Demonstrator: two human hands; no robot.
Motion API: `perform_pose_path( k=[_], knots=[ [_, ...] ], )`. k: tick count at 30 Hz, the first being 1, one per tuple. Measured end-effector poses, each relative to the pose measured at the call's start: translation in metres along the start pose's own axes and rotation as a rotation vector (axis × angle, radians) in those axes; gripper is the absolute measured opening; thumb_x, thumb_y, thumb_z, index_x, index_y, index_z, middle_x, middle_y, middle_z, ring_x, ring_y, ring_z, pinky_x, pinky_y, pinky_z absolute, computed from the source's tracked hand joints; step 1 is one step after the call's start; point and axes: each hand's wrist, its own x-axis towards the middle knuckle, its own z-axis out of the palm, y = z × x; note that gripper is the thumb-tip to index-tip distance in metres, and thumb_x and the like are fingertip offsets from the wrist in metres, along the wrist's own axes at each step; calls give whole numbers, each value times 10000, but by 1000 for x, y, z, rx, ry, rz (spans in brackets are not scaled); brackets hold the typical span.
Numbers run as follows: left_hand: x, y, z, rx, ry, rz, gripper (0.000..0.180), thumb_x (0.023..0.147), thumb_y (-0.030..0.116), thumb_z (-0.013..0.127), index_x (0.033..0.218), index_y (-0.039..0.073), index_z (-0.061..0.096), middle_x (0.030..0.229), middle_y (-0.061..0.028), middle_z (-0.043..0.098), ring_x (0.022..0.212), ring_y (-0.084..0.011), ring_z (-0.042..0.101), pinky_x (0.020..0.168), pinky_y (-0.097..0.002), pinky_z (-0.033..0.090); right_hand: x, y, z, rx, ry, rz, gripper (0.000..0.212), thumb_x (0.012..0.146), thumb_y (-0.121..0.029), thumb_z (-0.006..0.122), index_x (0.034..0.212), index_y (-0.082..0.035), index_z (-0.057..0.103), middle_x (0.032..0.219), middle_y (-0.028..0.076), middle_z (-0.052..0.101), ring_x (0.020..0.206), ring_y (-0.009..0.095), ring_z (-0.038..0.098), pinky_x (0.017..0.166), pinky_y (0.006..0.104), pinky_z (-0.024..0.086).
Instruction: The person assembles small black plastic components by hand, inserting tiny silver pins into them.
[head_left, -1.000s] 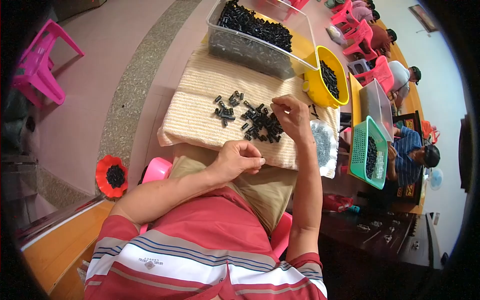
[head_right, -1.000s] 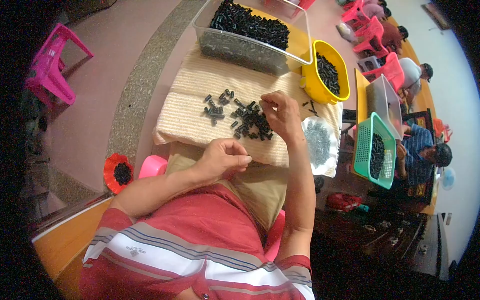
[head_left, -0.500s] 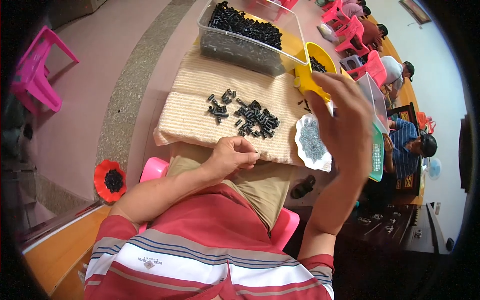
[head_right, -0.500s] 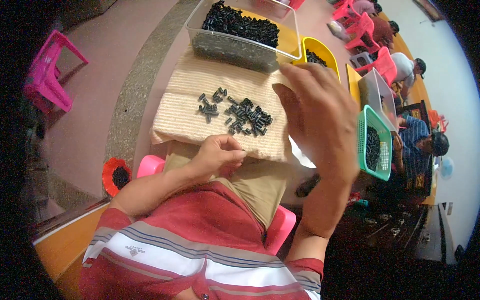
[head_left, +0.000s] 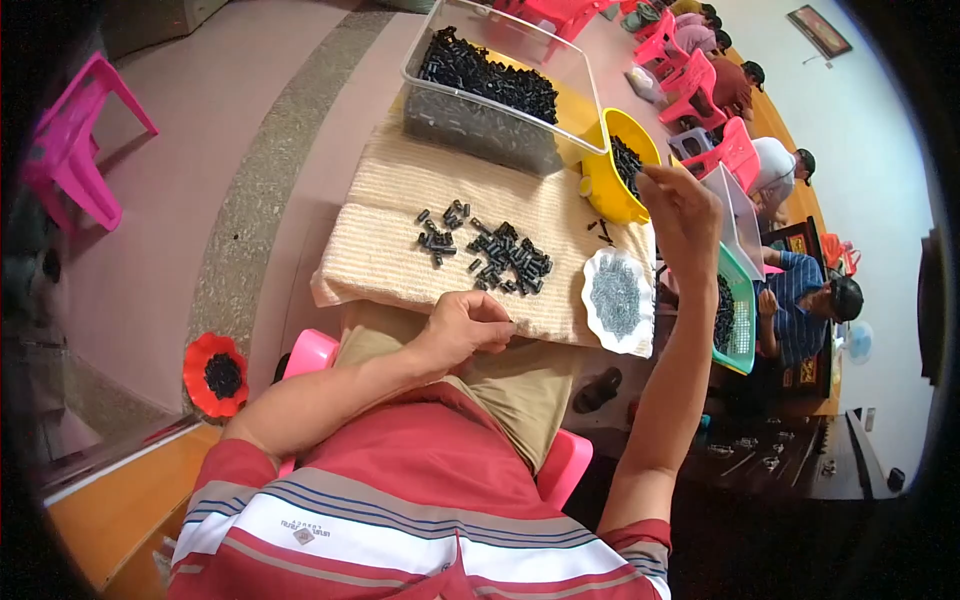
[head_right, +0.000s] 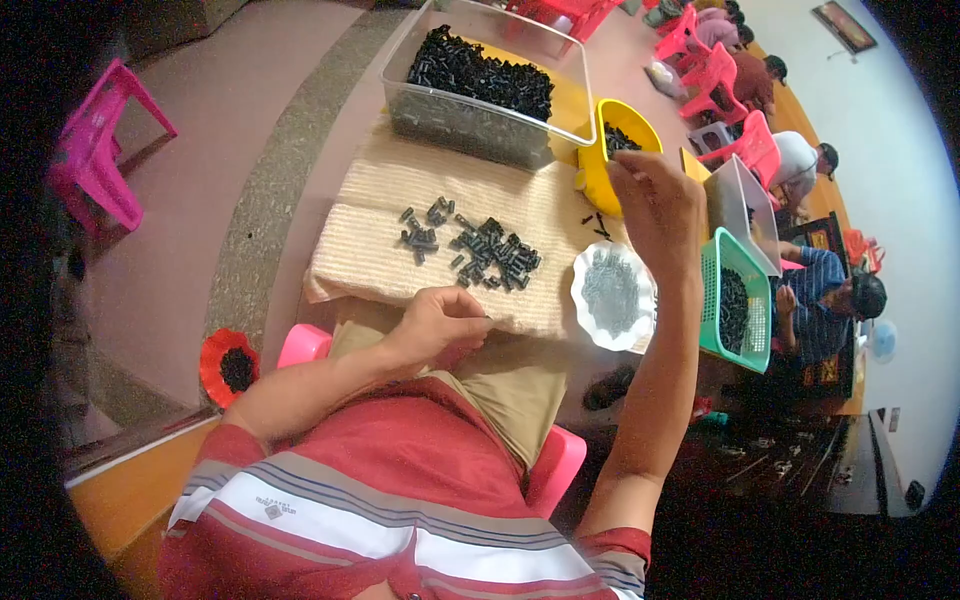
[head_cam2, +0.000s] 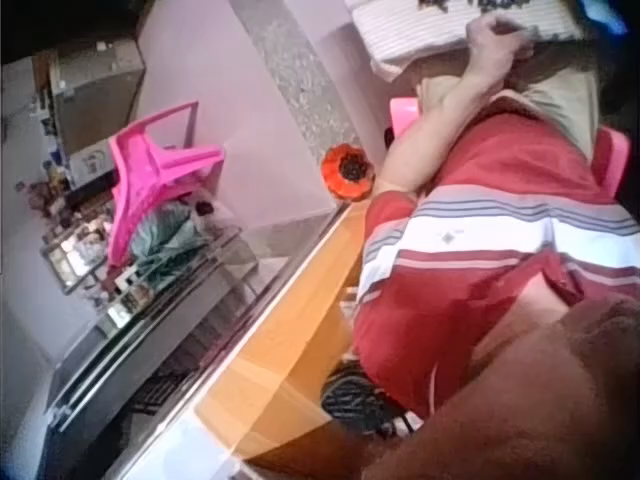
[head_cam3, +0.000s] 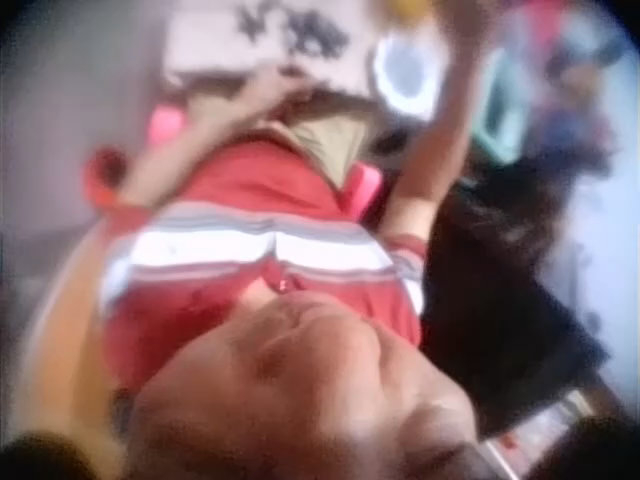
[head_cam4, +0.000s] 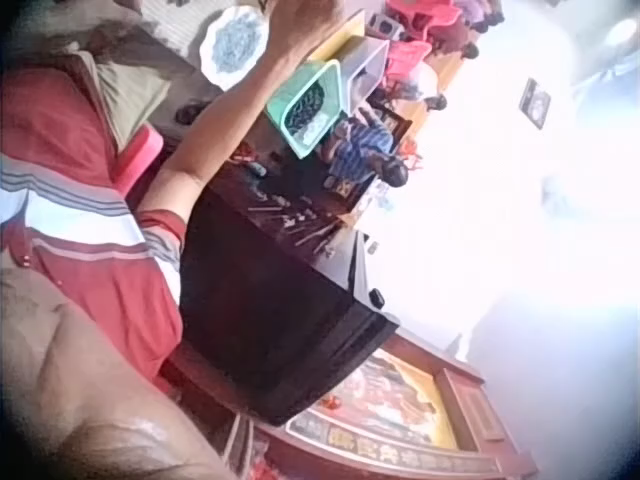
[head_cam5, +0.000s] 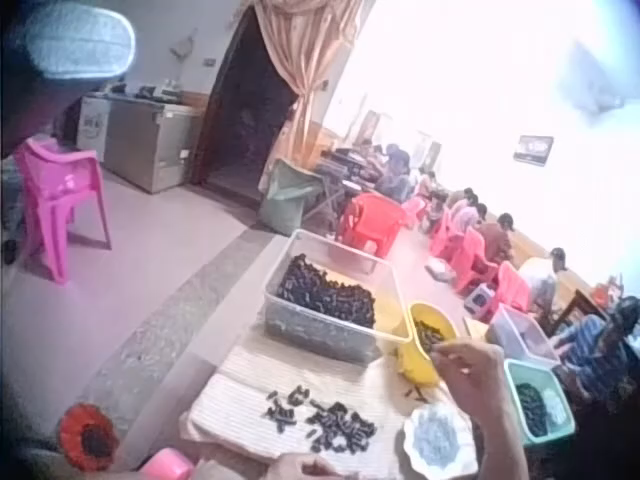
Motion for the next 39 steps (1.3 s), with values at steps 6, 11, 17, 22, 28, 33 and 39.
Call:
perform_pose_path(
  k=[6, 11, 17, 22, 28, 33, 39],
  knots=[
    [2, 7, 1, -26, -3, -13, 86, 850, 25, 727, 888, 2, 653, 790, -53, 678, 687, -120, 640, 614, -256, 515, 75, 32, 41, -61, -206, -151, 239, 885, -186, 685, 1003, 18, 720, 822, 124, 720, 738, 141, 666, 695, 314, 530],
    [8, -3, -2, -95, -15, 31, 98, 848, 35, 744, 890, 12, 659, 796, -51, 686, 691, -121, 651, 644, -260, 535, 137, 95, 104, 35, -580, -36, 177, 851, -99, 701, 996, -3, 735, 876, 104, 741, 776, 130, 649, 731, 296, 530],
    [6, 8, -5, -113, 15, -2, 104, 858, 51, 741, 873, 4, 650, 759, -25, 668, 658, -76, 613, 585, -227, 501, 174, 116, 161, 218, -1172, 53, 191, 896, -147, 692, 1020, -11, 743, 839, 19, 723, 802, 53, 609, 733, 245, 513],
    [9, 8, -10, -111, -17, -9, 105, 865, 67, 749, 894, 12, 663, 803, -29, 682, 723, -85, 635, 667, -239, 529, 187, 120, 191, -73, -1255, -26, 507, 882, -240, 719, 1328, -38, 588, 1087, 38, 702, 965, 83, 594, 837, 300, 505],
    [7, 12, -9, -86, -14, 0, 101, 866, 66, 748, 892, 9, 669, 816, -22, 681, 744, -80, 634, 685, -235, 527, 187, 114, 208, -267, -1021, -321, 633, 838, -173, 698, 1424, -81, 478, 1258, 142, 553, 1168, 262, 572, 977, 348, 458],
    [9, 17, -8, -120, -48, -40, 114, 863, 75, 753, 897, 5, 670, 821, -24, 682, 757, -75, 634, 691, -233, 527, 183, 144, 211, -237, -962, -407, 449, 849, -104, 639, 1291, -61, 571, 1203, 142, 568, 1113, 314, 583, 950, 364, 472],
    [8, 10, -11, -153, -14, -15, 111, 864, 75, 752, 888, 4, 670, 822, -28, 681, 757, -75, 633, 687, -231, 527, 190, 134, 227, -256, -1151, -168, 537, 762, -159, 697, 1277, -36, 605, 1085, 195, 655, 1056, 326, 629, 921, 375, 504]
  ],
)
